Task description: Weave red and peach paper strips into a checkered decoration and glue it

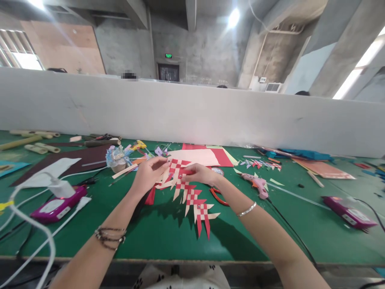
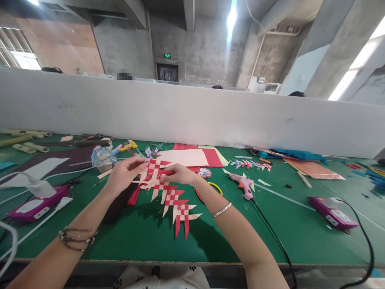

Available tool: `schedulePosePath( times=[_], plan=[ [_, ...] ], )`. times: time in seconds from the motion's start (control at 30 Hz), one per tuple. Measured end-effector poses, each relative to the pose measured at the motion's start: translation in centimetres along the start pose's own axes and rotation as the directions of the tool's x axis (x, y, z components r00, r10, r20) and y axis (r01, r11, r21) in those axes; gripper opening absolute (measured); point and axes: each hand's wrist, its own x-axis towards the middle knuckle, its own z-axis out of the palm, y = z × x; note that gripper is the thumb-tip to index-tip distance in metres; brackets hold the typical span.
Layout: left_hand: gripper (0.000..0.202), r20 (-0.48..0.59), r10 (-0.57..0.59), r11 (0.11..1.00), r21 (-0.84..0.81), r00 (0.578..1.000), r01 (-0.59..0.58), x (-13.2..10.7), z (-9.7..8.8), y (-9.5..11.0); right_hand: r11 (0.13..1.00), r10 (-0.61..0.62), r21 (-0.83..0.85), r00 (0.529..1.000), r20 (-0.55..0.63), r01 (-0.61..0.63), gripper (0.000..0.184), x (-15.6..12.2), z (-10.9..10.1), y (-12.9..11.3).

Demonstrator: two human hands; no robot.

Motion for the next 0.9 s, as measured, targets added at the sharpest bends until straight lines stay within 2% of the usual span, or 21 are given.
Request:
schedulePosePath(
  times=[0.13,0.2,0.33,0.47,0.53,0.63,0.8,0.9],
  plan=[
    [0.046,0.002,0.011,0.991,-0.130,1.000,-0.010,0.8,0.3,0.3,0.977,-0.070,-0.210,0.991,-0.111,0.046,0.030,-0.1,-0.5,-1.4],
    [0.056,0.048,-0.016,0.975,-0.221,0.999,0.026,0.9,0.6,-0.2,0.959,-0.118,-0.275,0.975,-0.191,0.062,0.029,-0.2,-1.0,-2.2],
    [0.067,0.229,-0.105,0.936,-0.307,0.968,0.174,0.2,1.7,-1.7,0.952,-0.171,-0.300,0.911,-0.376,0.055,0.029,-0.4,-2.1,-3.4],
    [0.071,0.414,-0.096,0.901,-0.349,0.905,0.255,-0.7,3.0,-2.8,0.962,-0.158,-0.272,0.850,-0.502,0.018,0.033,-0.5,-3.0,-4.3],
    [0.068,0.451,-0.067,0.902,-0.354,0.890,0.248,-0.7,3.5,-3.2,0.973,-0.137,-0.231,0.838,-0.527,0.014,0.035,-0.5,-3.2,-4.7],
    [0.064,0.448,-0.041,0.920,-0.332,0.893,0.209,-0.6,3.8,-3.6,0.981,-0.151,-0.183,0.837,-0.526,0.062,0.035,-0.8,-3.0,-5.3],
    [0.058,0.451,-0.056,0.937,-0.285,0.891,0.204,-1.1,3.6,-4.1,0.977,-0.146,-0.212,0.814,-0.562,0.029,0.028,-1.6,-2.3,-6.4],
    [0.060,0.448,-0.060,0.925,-0.310,0.892,0.218,-1.6,3.7,-4.3,0.972,-0.153,-0.236,0.822,-0.549,0.024,0.028,-1.7,-2.2,-6.5]
  ],
)
